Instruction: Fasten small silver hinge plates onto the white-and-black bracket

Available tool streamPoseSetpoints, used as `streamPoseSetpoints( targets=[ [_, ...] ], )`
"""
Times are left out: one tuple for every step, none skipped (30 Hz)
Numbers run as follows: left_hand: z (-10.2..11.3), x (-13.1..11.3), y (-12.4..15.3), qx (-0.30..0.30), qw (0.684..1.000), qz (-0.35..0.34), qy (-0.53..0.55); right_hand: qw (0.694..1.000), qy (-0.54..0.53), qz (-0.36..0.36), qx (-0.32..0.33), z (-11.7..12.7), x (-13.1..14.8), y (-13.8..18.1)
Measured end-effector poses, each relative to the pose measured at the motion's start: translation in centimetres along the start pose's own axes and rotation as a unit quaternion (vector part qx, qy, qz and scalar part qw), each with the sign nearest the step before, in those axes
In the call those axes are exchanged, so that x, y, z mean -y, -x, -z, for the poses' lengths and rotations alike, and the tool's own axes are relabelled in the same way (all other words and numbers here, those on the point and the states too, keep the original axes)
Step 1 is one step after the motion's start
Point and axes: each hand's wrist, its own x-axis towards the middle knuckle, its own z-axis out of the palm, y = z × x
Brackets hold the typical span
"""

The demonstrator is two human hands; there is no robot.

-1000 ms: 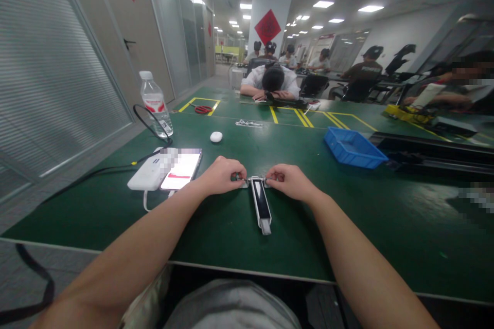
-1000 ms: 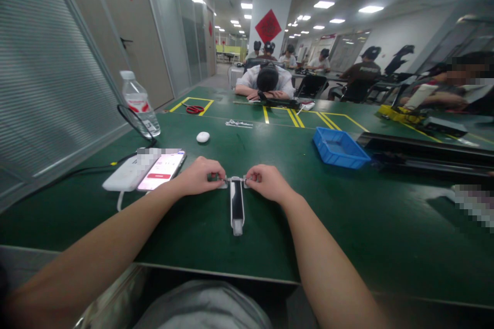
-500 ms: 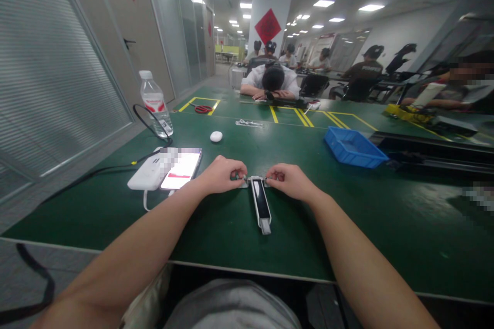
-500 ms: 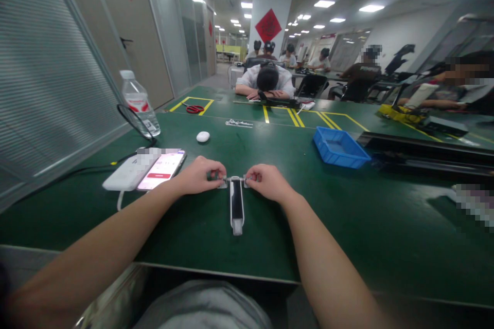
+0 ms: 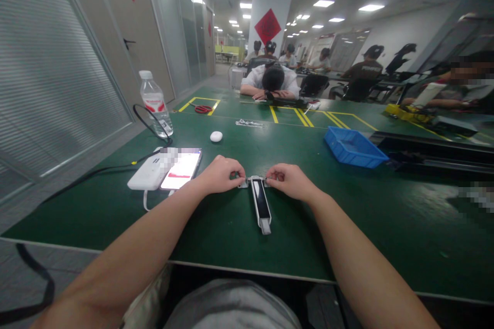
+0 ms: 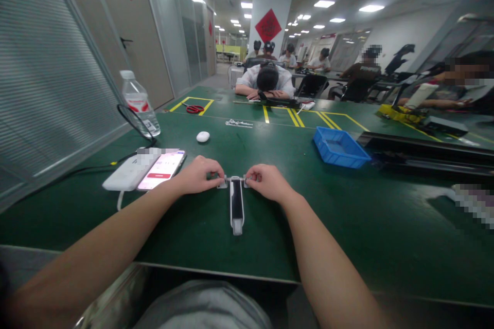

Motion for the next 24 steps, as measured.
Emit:
streamPoseSetpoints(
  targets=[
    [-0.01,-0.01,-0.01,0.001,1.0,0.0,-0.004,1.0,-0.001,0.0,0.0,0.0,0.02,0.01],
    [-0.02,-0.01,-0.01,0.002,1.0,-0.002,-0.008,1.0,-0.002,0.001,0.0,0.01,0.03,0.02],
    [-0.04,-0.01,-0.02,0.004,1.0,-0.004,-0.013,1.0,-0.002,0.002,0.0,0.01,0.06,0.03],
    [-0.06,-0.01,-0.02,0.004,1.0,-0.007,-0.018,1.0,-0.003,0.002,0.0,0.02,0.09,0.05],
    [-0.07,-0.01,-0.02,0.005,1.0,-0.009,-0.022,1.0,-0.003,0.002,0.0,0.03,0.12,0.07],
    [-0.07,-0.02,-0.01,0.005,1.0,-0.009,-0.025,1.0,-0.003,0.002,0.0,0.05,0.16,0.08],
    [-0.06,-0.05,0.0,0.004,1.0,-0.009,-0.026,1.0,-0.003,0.001,0.001,0.07,0.21,0.1],
    [-0.04,-0.08,0.02,0.005,1.0,-0.009,-0.026,1.0,-0.003,-0.001,0.001,0.09,0.26,0.11],
    [-0.01,-0.12,0.04,0.006,1.0,-0.008,-0.025,1.0,-0.004,-0.004,0.002,0.12,0.31,0.12],
    [0.02,-0.16,0.05,0.007,1.0,-0.007,-0.023,1.0,-0.005,-0.005,0.003,0.15,0.35,0.12],
    [0.05,-0.19,0.07,0.009,1.0,-0.007,-0.019,1.0,-0.006,-0.006,0.003,0.18,0.39,0.13],
    [0.07,-0.2,0.08,0.011,1.0,-0.008,-0.015,1.0,-0.006,-0.007,0.004,0.2,0.42,0.13],
    [0.07,-0.2,0.08,0.013,1.0,-0.007,-0.012,1.0,-0.007,-0.007,0.004,0.22,0.43,0.14],
    [0.06,-0.17,0.09,0.014,1.0,-0.006,-0.01,1.0,-0.007,-0.007,0.005,0.24,0.44,0.15],
    [0.04,-0.12,0.09,0.016,1.0,-0.004,-0.009,1.0,-0.008,-0.007,0.005,0.24,0.43,0.15],
    [0.0,-0.06,0.08,0.017,1.0,-0.002,-0.01,1.0,-0.008,-0.008,0.006,0.23,0.41,0.16],
    [-0.04,0.01,0.08,0.018,1.0,0.0,-0.011,1.0,-0.009,-0.008,0.006,0.22,0.38,0.16],
    [-0.08,0.06,0.08,0.019,1.0,0.002,-0.012,1.0,-0.009,-0.008,0.006,0.2,0.35,0.16],
    [-0.11,0.1,0.07,0.02,1.0,0.004,-0.013,1.0,-0.009,-0.008,0.005,0.17,0.31,0.15],
    [-0.12,0.11,0.07,0.021,1.0,0.005,-0.013,1.0,-0.009,-0.007,0.004,0.14,0.27,0.15],
    [-0.11,0.1,0.06,0.021,1.0,0.007,-0.013,1.0,-0.01,-0.006,0.004,0.11,0.24,0.14],
    [-0.1,0.07,0.05,0.021,1.0,0.009,-0.012,1.0,-0.01,-0.005,0.004,0.09,0.21,0.13],
    [-0.07,0.03,0.05,0.019,1.0,0.011,-0.011,1.0,-0.01,-0.004,0.004,0.07,0.2,0.12],
    [-0.05,0.0,0.04,0.018,1.0,0.012,-0.01,1.0,-0.011,-0.004,0.006,0.06,0.19,0.11]
  ],
)
